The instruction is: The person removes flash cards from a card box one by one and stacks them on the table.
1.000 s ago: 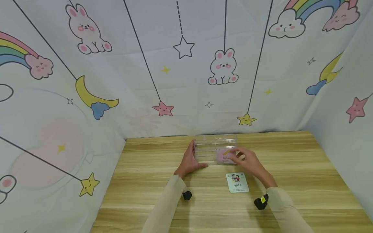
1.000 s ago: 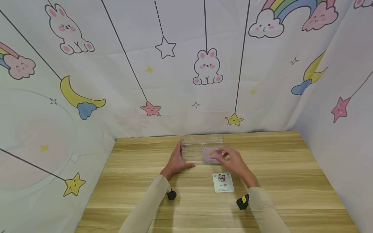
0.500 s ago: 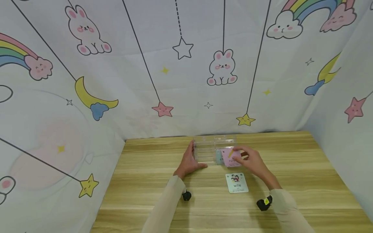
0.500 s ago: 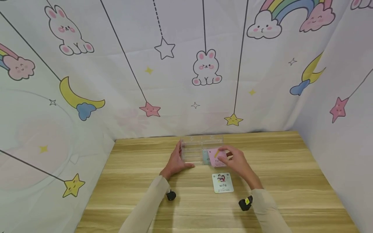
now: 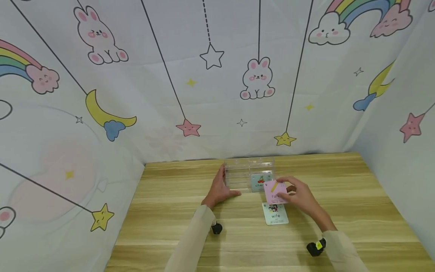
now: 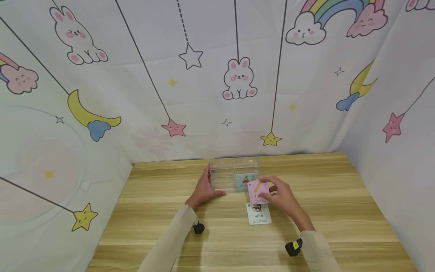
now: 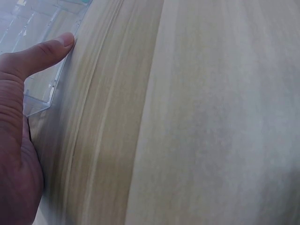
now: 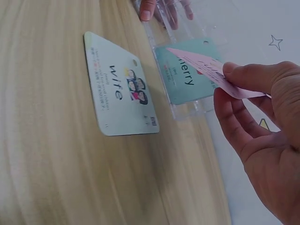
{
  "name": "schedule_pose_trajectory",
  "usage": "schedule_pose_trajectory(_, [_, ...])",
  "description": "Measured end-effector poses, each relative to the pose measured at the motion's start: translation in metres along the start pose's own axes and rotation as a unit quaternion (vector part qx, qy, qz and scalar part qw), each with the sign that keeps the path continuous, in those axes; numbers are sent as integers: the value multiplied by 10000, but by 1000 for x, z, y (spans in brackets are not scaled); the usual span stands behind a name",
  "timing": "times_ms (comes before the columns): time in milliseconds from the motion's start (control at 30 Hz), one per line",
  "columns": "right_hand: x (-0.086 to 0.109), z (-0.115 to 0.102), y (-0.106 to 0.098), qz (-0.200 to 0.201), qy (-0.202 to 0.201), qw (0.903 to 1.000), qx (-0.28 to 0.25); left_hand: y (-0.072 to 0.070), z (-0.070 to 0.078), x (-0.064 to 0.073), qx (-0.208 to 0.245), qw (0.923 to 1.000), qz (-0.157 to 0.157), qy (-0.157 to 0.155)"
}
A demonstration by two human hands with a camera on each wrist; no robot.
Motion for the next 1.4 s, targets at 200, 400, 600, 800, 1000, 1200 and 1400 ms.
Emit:
schedule_pose_trajectory(200, [11,7,6,-187,365,9989,-226,1,-3,-1,30,10000,-31,-67])
schedule_pose_trajectory(400, [20,13,12,-404,503,9968,-474,1,-2,0,-2,10000,-6,27])
schedule_pose_trajectory(600, [26,24,18,-452,655,9949,-625,0,-2,-1,12,9999,31,116])
schedule_pose_trajectory(800, [30,31,25,-542,645,9929,-836,1,-4,-1,-23,10000,-1,-1])
schedule_pose_trajectory(1000, [31,37,29,-602,694,9934,-683,1,-1,-1,4,10000,4,-39])
schedule_pose_trajectory(1200, [30,37,31,-573,476,9969,-250,1,-4,-2,65,10000,-22,-46])
schedule_pose_trajectory(1400, [30,37,31,-467,348,9976,375,2,-5,-2,82,9999,-58,-105])
Point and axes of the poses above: each hand's wrist, its own x-axis away from the middle knuckle, its own y-axis out of the palm, z = x × y, the point moved 8 cm from there along -x, towards the middle knuckle
